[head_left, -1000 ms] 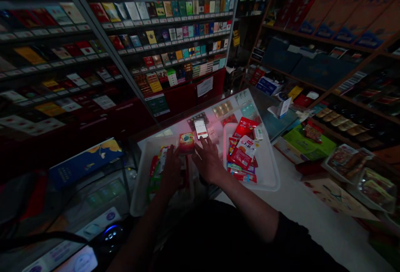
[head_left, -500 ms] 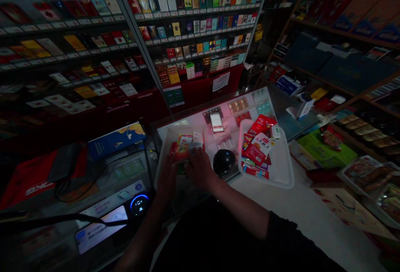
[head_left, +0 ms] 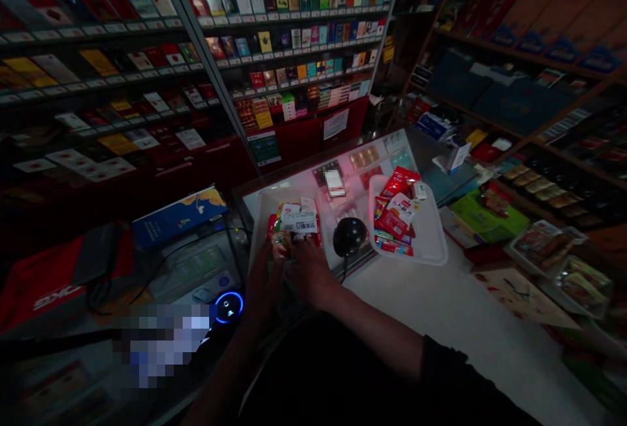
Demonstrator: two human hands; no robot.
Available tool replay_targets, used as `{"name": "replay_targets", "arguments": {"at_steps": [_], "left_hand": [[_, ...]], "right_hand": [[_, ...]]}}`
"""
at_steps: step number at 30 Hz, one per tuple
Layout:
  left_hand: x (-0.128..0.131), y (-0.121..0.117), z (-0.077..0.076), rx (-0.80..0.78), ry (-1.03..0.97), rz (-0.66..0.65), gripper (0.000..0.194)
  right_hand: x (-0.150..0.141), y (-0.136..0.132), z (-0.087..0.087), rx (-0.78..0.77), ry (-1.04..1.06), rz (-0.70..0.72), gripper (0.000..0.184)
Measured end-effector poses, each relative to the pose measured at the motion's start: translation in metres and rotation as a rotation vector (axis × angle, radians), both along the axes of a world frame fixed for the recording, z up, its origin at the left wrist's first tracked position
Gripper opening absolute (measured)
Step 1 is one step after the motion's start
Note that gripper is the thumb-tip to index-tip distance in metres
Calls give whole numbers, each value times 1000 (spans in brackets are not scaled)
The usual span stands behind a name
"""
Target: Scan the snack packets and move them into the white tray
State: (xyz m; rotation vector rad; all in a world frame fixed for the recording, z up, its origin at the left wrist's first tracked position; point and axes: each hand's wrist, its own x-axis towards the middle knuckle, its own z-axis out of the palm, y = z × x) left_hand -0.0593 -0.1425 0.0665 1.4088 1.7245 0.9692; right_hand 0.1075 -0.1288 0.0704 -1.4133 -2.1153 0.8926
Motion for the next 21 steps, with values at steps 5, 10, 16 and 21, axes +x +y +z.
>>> {"name": "replay_targets", "arguments": {"at_steps": [5,10,16,21], "left_hand": [[10,-21,-4,3,16,-12,58],[31,-34,-24,33,27,-109,52],[63,-46,-28,28,26,-235,44],[79,-56,-20,68,138,-218,44]], "right_hand": [[18,-41,-4,-51,6,-62,65],[49,-87,-10,-131,-25,-229,64],[95,-137,-40,-148,-11,-412,62],[137,-151,-53,-229,16,-420,59]]}}
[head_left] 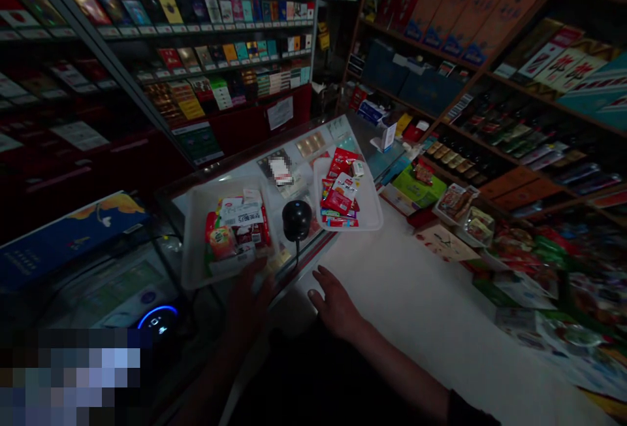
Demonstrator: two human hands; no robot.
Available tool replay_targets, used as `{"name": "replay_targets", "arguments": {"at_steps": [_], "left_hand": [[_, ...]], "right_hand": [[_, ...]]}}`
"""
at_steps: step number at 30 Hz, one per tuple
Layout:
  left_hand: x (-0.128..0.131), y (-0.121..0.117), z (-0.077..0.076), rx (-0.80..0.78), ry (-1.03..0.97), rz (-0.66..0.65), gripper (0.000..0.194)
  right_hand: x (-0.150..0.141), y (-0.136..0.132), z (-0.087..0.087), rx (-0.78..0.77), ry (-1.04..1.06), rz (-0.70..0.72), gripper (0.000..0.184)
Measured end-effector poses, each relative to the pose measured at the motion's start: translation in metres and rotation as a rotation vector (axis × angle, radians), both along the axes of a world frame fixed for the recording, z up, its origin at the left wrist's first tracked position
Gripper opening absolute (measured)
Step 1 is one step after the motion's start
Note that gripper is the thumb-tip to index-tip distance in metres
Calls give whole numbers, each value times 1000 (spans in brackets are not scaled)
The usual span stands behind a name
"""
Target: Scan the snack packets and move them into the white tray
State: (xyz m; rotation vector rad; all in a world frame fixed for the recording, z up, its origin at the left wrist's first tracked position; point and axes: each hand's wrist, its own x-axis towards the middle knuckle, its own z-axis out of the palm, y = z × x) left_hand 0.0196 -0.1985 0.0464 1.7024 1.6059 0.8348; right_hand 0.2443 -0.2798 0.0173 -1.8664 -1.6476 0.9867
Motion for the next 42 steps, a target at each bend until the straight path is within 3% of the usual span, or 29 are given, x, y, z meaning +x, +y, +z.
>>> {"name": "replay_targets", "arguments": {"at_steps": [8,12,16,19,22,25,27,31,33,42], "left_hand": [[54,-32,2,-120,9,60,46],[87,-37,-3,-174,-11,-1,42],[110,-28,-7,-184,-22,-91,38],[130,-9,4,-169,-40,-147,34],[156,23,25,-154,-13,-190,33],[185,64,41,-105,56,-259,34],[202,91,43,-61,208,-370,34],[229,130,28,-27,634,-636,31],[239,140,17,-70,745,-698,30],[260,170,-13,-190,818,-647,26]], "right_hand": [[73,8,3,-25,45,107,60],[99,20,8,-3,68,121,58],[117,34,20,89,73,74,50],[138,54,31,179,22,18,42],[166,86,43,204,-124,-74,37],[191,126,49,94,-345,-51,34],[202,151,50,-30,-470,-11,33],[207,184,42,-226,-606,72,34],[205,192,34,-256,-629,133,34],[202,215,2,-271,-629,259,33]]}}
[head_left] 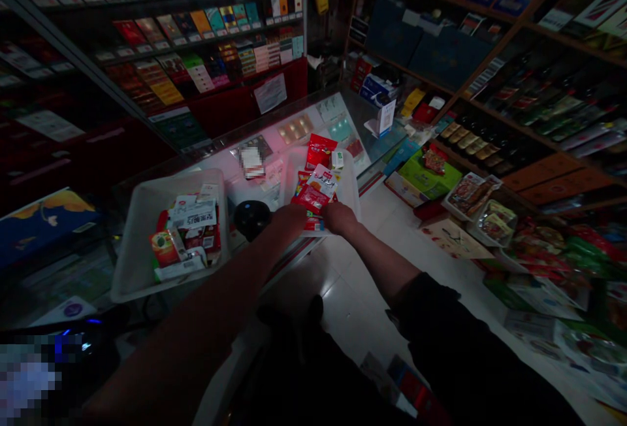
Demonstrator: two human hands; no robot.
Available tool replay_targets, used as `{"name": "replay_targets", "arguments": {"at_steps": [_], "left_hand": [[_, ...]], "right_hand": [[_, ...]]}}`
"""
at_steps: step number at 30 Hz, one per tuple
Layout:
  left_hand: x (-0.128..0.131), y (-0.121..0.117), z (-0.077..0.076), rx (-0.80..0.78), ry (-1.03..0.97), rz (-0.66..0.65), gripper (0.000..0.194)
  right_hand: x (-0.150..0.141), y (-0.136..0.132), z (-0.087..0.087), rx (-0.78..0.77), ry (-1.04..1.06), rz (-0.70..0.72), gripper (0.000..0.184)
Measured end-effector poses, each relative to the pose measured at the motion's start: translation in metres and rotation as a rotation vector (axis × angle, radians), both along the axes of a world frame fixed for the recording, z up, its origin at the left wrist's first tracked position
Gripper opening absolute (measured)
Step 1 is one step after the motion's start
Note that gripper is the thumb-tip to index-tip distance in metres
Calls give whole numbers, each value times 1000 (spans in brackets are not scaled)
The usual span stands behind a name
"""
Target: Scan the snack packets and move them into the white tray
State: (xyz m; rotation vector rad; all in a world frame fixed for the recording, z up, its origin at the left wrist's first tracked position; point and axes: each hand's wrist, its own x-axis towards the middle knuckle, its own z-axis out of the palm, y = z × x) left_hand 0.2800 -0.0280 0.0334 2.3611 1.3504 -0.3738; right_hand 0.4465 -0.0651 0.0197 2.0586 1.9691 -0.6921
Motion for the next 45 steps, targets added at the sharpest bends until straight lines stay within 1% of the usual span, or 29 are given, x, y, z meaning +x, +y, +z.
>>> {"name": "replay_targets", "arguments": {"at_steps": [3,7,13,16,19,21,24,26,27,28,30,32,34,36,39,42,45], "left_hand": [[7,6,-6,0,7,21,25],[15,8,-14,4,-2,48,27],[16,9,-28,-5,-34,76,31],[16,11,-32,-15,-56,79,32],[17,12,-31,-28,-84,78,28],[17,13,-26,-34,-110,76,22],[12,15,-14,-37,-163,69,12],[6,13,-4,-37,-204,61,11],[2,12,1,-61,-255,84,11],[-2,10,5,-107,-330,134,12],[-9,2,13,-286,-581,340,16],[-15,-7,18,-463,-824,537,22],[-20,-17,24,-533,-955,641,25],[-26,-24,32,-508,-988,676,28],[-36,-28,49,-368,-918,665,31],[-50,-25,65,-194,-791,576,31],[-63,-19,74,-64,-724,419,29]], "right_hand": [[-2,6,-5,4,10,29,35],[-5,12,-9,10,20,51,36],[-5,16,-13,12,23,69,34],[-2,15,-11,8,16,60,32],[3,13,-3,10,15,58,30],[9,11,5,19,16,58,29],[22,8,19,54,29,48,27],[34,4,25,94,95,45,23],[40,1,28,115,153,34,21],[45,-3,29,134,225,13,18],[54,-12,28,159,406,-65,13],[57,-21,23,175,617,-163,7],[55,-28,16,183,796,-240,5],[49,-32,12,191,907,-288,6],[38,-33,14,195,1008,-340,11],[30,-32,24,188,1036,-341,15],[27,-29,37,207,1008,-298,17]]}}
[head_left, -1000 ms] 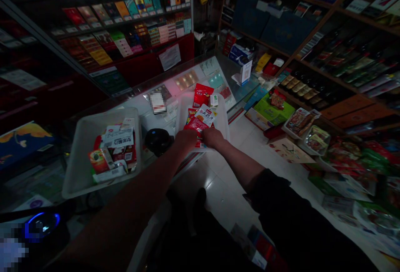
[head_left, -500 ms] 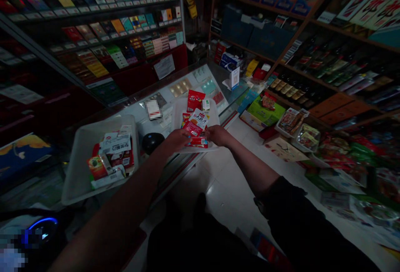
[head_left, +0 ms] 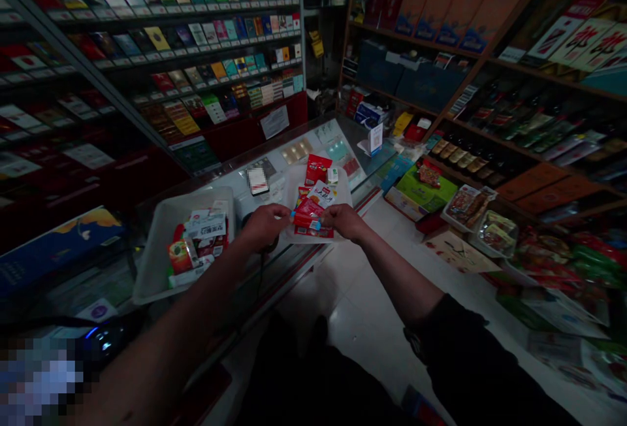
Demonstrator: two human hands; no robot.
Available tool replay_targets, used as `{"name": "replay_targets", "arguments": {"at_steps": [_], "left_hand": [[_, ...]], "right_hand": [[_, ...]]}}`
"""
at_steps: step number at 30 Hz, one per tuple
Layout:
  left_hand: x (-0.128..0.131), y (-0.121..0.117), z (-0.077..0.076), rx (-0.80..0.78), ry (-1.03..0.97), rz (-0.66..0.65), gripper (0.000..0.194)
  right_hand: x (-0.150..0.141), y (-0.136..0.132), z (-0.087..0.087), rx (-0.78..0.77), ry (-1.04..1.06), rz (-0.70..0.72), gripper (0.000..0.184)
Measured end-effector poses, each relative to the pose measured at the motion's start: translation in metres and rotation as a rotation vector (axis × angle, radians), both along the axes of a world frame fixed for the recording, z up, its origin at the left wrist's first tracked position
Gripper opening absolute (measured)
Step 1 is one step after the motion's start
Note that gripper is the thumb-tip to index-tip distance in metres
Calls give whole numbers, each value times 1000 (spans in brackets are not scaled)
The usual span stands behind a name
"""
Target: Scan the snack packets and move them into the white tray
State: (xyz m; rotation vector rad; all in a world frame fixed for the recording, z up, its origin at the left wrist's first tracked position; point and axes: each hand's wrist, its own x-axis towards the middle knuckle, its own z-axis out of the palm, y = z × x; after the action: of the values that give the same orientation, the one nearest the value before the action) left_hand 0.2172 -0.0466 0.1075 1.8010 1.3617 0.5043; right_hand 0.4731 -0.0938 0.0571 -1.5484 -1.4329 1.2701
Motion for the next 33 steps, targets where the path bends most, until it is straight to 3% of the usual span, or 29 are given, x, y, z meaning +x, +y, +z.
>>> {"name": "replay_targets", "arguments": {"at_steps": [5,9,13,18,24,33], "left_hand": [[-20,15,14,186,-47,-207,24],[-38,32,30,253,-25,-268,27],[-57,52,34,291,4,-294,29],[-80,73,24,430,112,-334,26],[-108,86,9,582,302,-293,17],[-147,102,-13,739,350,-273,21]], "right_hand": [[-9,9,26,122,-183,34,16],[-29,17,45,277,-327,69,13],[-53,29,50,359,-377,90,11],[-76,46,45,429,-476,71,13],[-104,64,34,549,-659,75,13],[-149,82,25,529,-726,47,11]]}}
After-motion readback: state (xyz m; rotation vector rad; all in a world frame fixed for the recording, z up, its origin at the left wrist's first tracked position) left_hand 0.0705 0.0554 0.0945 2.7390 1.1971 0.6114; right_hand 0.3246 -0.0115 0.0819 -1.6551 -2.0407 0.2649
